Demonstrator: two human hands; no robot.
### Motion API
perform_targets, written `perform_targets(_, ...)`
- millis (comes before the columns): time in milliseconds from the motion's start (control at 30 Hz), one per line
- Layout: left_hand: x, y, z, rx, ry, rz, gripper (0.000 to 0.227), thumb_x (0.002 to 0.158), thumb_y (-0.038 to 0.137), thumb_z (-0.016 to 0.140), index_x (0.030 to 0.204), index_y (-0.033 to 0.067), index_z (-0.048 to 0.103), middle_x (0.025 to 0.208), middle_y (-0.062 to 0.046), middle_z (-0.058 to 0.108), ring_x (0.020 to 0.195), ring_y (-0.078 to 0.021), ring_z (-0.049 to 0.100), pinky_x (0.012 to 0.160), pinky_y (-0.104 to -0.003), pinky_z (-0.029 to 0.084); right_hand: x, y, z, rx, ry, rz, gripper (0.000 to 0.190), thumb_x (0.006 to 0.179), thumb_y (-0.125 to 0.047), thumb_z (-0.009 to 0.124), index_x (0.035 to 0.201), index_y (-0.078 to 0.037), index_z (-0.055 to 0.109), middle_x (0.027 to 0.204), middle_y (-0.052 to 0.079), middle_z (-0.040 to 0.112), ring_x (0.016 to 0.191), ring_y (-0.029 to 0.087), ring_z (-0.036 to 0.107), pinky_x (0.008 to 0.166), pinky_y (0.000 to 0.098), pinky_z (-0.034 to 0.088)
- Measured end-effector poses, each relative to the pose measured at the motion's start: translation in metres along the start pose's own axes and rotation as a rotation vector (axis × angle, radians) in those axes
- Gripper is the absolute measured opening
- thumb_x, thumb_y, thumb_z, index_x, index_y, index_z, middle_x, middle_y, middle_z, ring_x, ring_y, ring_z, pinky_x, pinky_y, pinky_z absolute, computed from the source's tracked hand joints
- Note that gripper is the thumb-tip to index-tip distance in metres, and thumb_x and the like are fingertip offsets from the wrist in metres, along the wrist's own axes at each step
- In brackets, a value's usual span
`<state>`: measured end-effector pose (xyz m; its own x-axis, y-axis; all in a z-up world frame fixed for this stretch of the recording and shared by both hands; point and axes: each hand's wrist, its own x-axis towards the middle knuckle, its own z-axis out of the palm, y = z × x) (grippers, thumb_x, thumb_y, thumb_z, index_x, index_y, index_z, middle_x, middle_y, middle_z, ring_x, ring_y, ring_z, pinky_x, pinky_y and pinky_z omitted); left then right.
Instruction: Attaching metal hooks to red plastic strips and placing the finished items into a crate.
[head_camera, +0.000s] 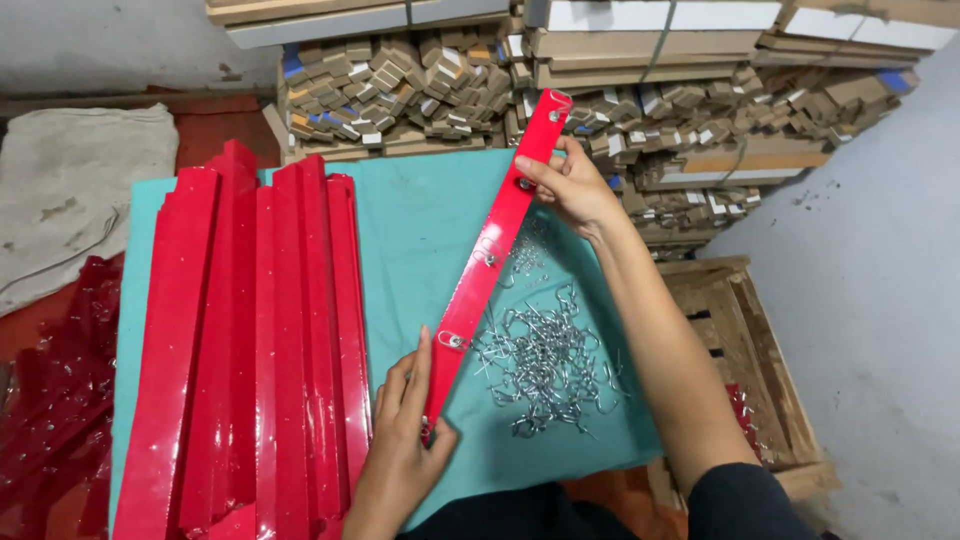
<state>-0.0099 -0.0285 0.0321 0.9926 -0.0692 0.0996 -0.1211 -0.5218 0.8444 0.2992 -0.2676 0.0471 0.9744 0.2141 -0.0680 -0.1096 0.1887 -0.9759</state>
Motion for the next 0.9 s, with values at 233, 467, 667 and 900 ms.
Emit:
perform_targets(233, 0.001, 0.019, -0.002, -0.102, -0.158, -0.025, 0.094, 0.088, 0.033, 0.078, 0.163, 0.033, 0.021, 0.144, -0.007, 0.042, 0.129, -0.0201, 0.05, 0.086, -0.033, 0.066, -0.05, -0.006, -0.028, 0.057, 0.178, -0.067, 0.043, 0.085, -0.011, 0.083, 0.108, -0.013, 0.046, 0.095, 0.005, 0.075, 0.068, 0.006, 0.064, 0.047, 0.0156, 0.038)
perform_targets(467, 0.005, 0.023, 0.005, 0.058, -0.056, 0.315, 0.073, 0.097, 0.008, 0.061, 0.162, 0.0252, 0.034, 0.135, -0.013, 0.05, 0.113, -0.0304, 0.058, 0.101, -0.042, 0.046, -0.122, 0.005, -0.054, 0.057, 0.214, -0.084, 0.044, 0.089, -0.032, 0.078, 0.123, -0.024, 0.051, 0.103, -0.011, 0.069, 0.098, 0.01, 0.068, 0.078, 0.0358, 0.055)
perform_targets(667, -0.004, 0.044, 0.021, 0.077, -0.147, 0.381, 0.073, 0.097, 0.006, 0.059, 0.163, 0.0247, 0.033, 0.137, -0.015, 0.05, 0.111, -0.0353, 0.055, 0.104, -0.044, 0.043, -0.19, 0.009, -0.057, -0.04, 0.189, -0.045, 0.095, 0.077, -0.012, 0.084, 0.151, -0.014, 0.024, 0.129, 0.01, 0.058, 0.095, 0.018, 0.07, 0.08, 0.0303, 0.062)
perform_targets(900, -0.009, 0.069, 0.057, 0.128, -0.264, 0.455, 0.084, 0.091, 0.0, 0.06, 0.164, 0.0259, 0.03, 0.131, -0.014, 0.05, 0.1, -0.036, 0.055, 0.101, -0.044, 0.043, -0.257, 0.01, -0.089, -0.112, 0.399, -0.172, 0.087, 0.072, -0.018, 0.09, 0.139, -0.01, 0.035, 0.112, 0.015, 0.07, 0.1, 0.024, 0.074, 0.09, 0.0394, 0.066)
